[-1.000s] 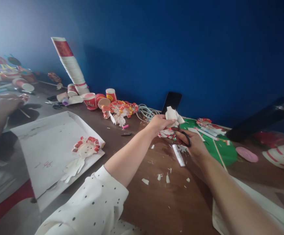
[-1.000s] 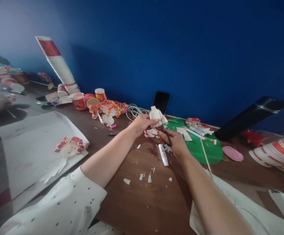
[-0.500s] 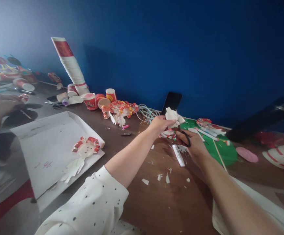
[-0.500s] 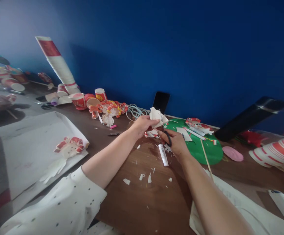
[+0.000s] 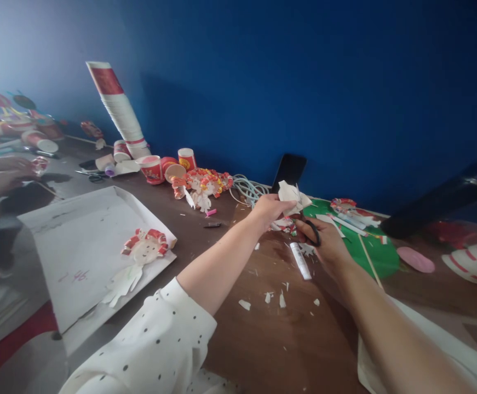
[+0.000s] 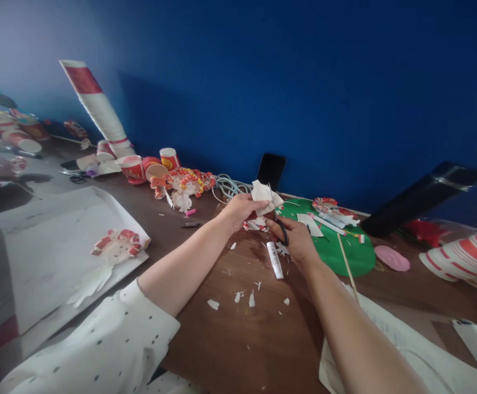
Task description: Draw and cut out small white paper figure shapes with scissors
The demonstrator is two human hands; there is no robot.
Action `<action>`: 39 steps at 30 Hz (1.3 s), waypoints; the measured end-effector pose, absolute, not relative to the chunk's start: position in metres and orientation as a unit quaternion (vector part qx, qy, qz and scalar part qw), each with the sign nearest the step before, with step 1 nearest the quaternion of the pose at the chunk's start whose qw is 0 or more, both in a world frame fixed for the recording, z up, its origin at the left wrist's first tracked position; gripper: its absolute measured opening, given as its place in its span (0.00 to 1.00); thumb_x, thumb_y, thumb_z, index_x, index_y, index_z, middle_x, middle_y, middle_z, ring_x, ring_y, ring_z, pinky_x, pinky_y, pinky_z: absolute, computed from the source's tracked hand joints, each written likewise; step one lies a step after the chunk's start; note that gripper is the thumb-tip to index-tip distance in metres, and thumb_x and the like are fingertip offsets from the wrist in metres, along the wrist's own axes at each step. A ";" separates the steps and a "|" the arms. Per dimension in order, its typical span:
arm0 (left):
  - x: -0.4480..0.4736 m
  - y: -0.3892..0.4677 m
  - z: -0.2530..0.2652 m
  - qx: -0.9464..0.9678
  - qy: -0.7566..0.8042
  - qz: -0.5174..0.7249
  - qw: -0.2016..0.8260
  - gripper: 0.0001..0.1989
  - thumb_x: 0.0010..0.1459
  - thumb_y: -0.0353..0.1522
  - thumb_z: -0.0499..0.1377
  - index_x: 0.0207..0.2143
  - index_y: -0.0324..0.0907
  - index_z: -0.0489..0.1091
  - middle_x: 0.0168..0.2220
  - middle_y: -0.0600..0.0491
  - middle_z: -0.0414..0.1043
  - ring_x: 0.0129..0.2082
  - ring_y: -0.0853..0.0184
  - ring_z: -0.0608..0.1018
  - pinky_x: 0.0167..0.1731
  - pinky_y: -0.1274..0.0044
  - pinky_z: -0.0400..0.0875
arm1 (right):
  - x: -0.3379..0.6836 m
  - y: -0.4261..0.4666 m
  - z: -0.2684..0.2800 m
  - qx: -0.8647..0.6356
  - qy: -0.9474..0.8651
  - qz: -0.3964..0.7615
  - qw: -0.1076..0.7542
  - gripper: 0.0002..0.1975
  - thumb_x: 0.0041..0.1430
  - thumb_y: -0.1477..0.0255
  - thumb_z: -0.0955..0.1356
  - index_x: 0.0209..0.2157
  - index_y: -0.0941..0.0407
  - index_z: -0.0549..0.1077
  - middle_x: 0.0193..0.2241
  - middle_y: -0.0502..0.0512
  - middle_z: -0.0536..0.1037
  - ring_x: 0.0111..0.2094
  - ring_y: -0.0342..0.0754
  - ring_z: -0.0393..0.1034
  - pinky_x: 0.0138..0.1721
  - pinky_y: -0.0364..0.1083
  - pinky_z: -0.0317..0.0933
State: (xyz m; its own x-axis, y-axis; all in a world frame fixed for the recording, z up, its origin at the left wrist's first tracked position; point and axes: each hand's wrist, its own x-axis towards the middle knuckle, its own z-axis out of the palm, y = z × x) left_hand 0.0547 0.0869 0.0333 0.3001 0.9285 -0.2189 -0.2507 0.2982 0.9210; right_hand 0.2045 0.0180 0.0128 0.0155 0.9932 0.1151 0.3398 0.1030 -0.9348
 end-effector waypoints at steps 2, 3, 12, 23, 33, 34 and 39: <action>0.055 0.088 0.031 0.434 0.409 0.431 0.677 0.09 0.47 0.30 0.68 0.32 0.37 0.75 0.28 0.50 0.75 0.27 0.69 0.76 0.33 0.76 0.71 | 0.204 0.018 0.013 -0.557 -0.598 0.370 0.442 0.22 0.54 0.53 0.70 0.18 0.56 0.69 0.17 0.48 0.66 0.22 0.42 0.55 0.25 0.45 0.49; 0.056 0.089 0.030 0.443 0.410 0.433 0.669 0.08 0.48 0.30 0.67 0.32 0.37 0.75 0.28 0.50 0.75 0.26 0.70 0.75 0.32 0.76 0.70 | 0.204 0.018 0.014 -0.556 -0.599 0.370 0.443 0.22 0.54 0.54 0.70 0.18 0.56 0.69 0.17 0.49 0.66 0.22 0.42 0.55 0.25 0.45 0.49; 0.055 0.090 0.028 0.478 0.428 0.423 0.640 0.11 0.47 0.32 0.68 0.34 0.37 0.76 0.28 0.50 0.76 0.27 0.69 0.75 0.31 0.76 0.69 | 0.209 0.018 0.015 -0.561 -0.614 0.360 0.424 0.22 0.55 0.53 0.69 0.18 0.56 0.68 0.18 0.49 0.66 0.23 0.42 0.56 0.26 0.45 0.49; 0.057 0.081 0.037 0.439 0.428 0.438 0.657 0.09 0.47 0.28 0.66 0.34 0.35 0.76 0.29 0.49 0.75 0.23 0.72 0.72 0.30 0.76 0.68 | 0.204 0.018 0.014 -0.561 -0.596 0.355 0.451 0.22 0.53 0.53 0.70 0.17 0.55 0.68 0.16 0.48 0.65 0.21 0.42 0.54 0.24 0.45 0.48; 0.068 0.076 0.032 0.377 0.405 0.477 0.683 0.04 0.48 0.26 0.66 0.29 0.36 0.74 0.26 0.51 0.73 0.23 0.72 0.72 0.34 0.75 0.71 | 0.200 0.016 0.017 -0.574 -0.599 0.336 0.447 0.23 0.54 0.53 0.70 0.17 0.55 0.68 0.16 0.48 0.65 0.21 0.42 0.55 0.24 0.45 0.47; 0.068 0.075 0.032 0.372 0.405 0.479 0.684 0.05 0.48 0.26 0.66 0.30 0.36 0.74 0.27 0.50 0.74 0.23 0.72 0.72 0.34 0.74 0.71 | 0.200 0.016 0.017 -0.573 -0.598 0.336 0.449 0.23 0.54 0.53 0.70 0.17 0.55 0.68 0.16 0.47 0.65 0.21 0.42 0.55 0.24 0.45 0.47; 0.070 0.072 0.032 0.368 0.399 0.480 0.689 0.04 0.49 0.28 0.65 0.30 0.37 0.73 0.28 0.50 0.74 0.23 0.72 0.73 0.34 0.74 0.70 | 0.203 0.018 0.014 -0.563 -0.598 0.344 0.454 0.21 0.55 0.55 0.70 0.18 0.55 0.68 0.16 0.47 0.65 0.21 0.41 0.55 0.25 0.45 0.47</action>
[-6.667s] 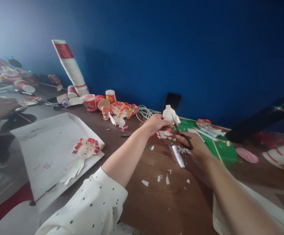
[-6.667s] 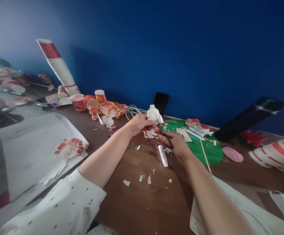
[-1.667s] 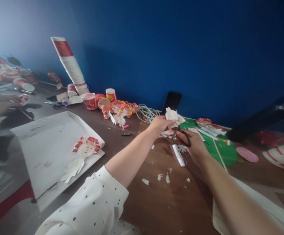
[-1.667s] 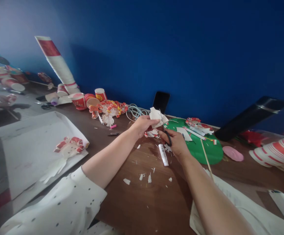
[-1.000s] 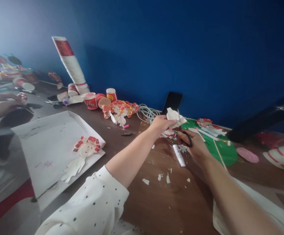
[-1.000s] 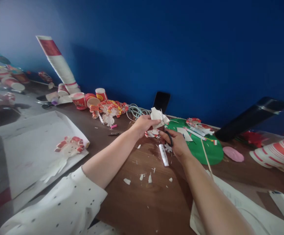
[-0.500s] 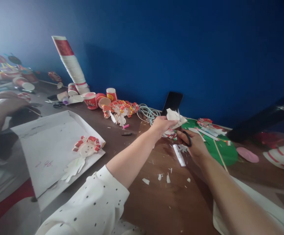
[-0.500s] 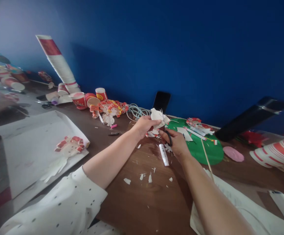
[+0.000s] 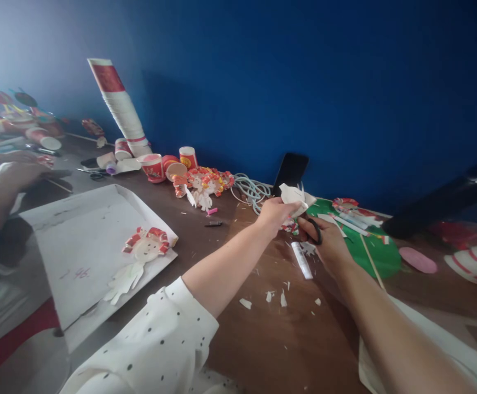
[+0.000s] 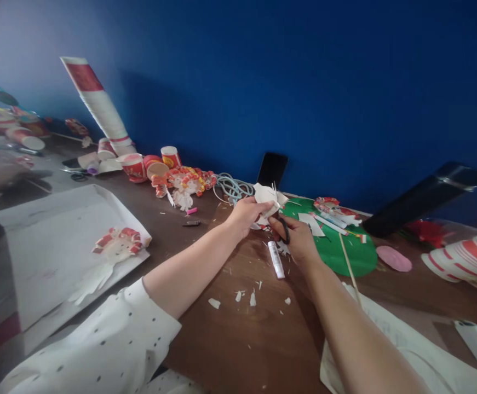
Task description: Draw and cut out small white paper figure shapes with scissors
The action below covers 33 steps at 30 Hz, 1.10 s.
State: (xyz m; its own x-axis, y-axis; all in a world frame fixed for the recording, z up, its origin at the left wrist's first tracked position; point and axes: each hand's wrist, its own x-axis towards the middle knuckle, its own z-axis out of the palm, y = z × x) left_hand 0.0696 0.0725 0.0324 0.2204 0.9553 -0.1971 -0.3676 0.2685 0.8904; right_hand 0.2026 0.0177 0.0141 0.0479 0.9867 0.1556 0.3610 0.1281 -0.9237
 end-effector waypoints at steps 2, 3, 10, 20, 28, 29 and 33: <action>0.068 0.073 0.033 0.375 0.400 0.475 0.688 0.05 0.49 0.28 0.66 0.29 0.37 0.73 0.26 0.51 0.73 0.22 0.73 0.72 0.33 0.75 0.70 | 0.203 0.018 0.013 -0.564 -0.595 0.344 0.458 0.21 0.55 0.56 0.70 0.18 0.55 0.69 0.16 0.47 0.66 0.21 0.42 0.55 0.25 0.45 0.47; 0.067 0.074 0.033 0.378 0.398 0.475 0.687 0.05 0.49 0.29 0.66 0.29 0.37 0.73 0.25 0.52 0.72 0.22 0.73 0.71 0.33 0.75 0.70 | 0.203 0.018 0.013 -0.565 -0.591 0.343 0.461 0.21 0.55 0.56 0.70 0.18 0.55 0.69 0.16 0.47 0.66 0.21 0.42 0.55 0.25 0.45 0.47; 0.063 0.082 0.031 0.404 0.406 0.504 0.646 0.04 0.52 0.30 0.64 0.29 0.38 0.72 0.25 0.53 0.73 0.21 0.73 0.72 0.27 0.78 0.69 | 0.202 0.019 0.012 -0.555 -0.570 0.370 0.479 0.20 0.55 0.57 0.71 0.18 0.55 0.69 0.17 0.47 0.66 0.21 0.41 0.55 0.24 0.45 0.47; 0.067 0.076 0.032 0.412 0.404 0.467 0.670 0.06 0.49 0.29 0.66 0.31 0.38 0.73 0.24 0.54 0.73 0.20 0.74 0.71 0.26 0.79 0.67 | 0.204 0.020 0.009 -0.570 -0.536 0.358 0.510 0.20 0.52 0.55 0.71 0.19 0.55 0.70 0.17 0.49 0.67 0.22 0.43 0.58 0.25 0.45 0.50; 0.061 0.070 0.038 0.494 0.430 0.403 0.639 0.07 0.48 0.33 0.67 0.27 0.39 0.72 0.22 0.57 0.69 0.19 0.75 0.66 0.24 0.79 0.62 | 0.207 0.020 0.009 -0.565 -0.551 0.354 0.501 0.20 0.55 0.56 0.70 0.19 0.55 0.70 0.17 0.48 0.67 0.22 0.42 0.56 0.24 0.45 0.48; 0.060 0.071 0.039 0.510 0.434 0.396 0.628 0.08 0.47 0.33 0.67 0.27 0.39 0.72 0.22 0.56 0.69 0.20 0.75 0.67 0.25 0.79 0.62 | 0.206 0.020 0.010 -0.561 -0.554 0.357 0.501 0.20 0.55 0.56 0.70 0.19 0.55 0.70 0.18 0.48 0.67 0.22 0.42 0.55 0.24 0.45 0.47; 0.057 0.075 0.037 0.537 0.454 0.403 0.585 0.14 0.46 0.41 0.68 0.28 0.40 0.73 0.24 0.54 0.71 0.22 0.73 0.69 0.27 0.78 0.64 | 0.206 0.020 0.010 -0.560 -0.569 0.356 0.487 0.20 0.56 0.55 0.69 0.19 0.55 0.69 0.18 0.49 0.67 0.23 0.43 0.56 0.24 0.45 0.49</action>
State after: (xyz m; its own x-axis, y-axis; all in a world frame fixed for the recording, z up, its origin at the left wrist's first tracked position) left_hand 0.0572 0.0754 0.0374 0.2616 0.9600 -0.0993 0.0156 0.0987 0.9950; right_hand 0.2057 0.0195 0.0098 0.1004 0.9827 0.1554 0.2904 0.1204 -0.9493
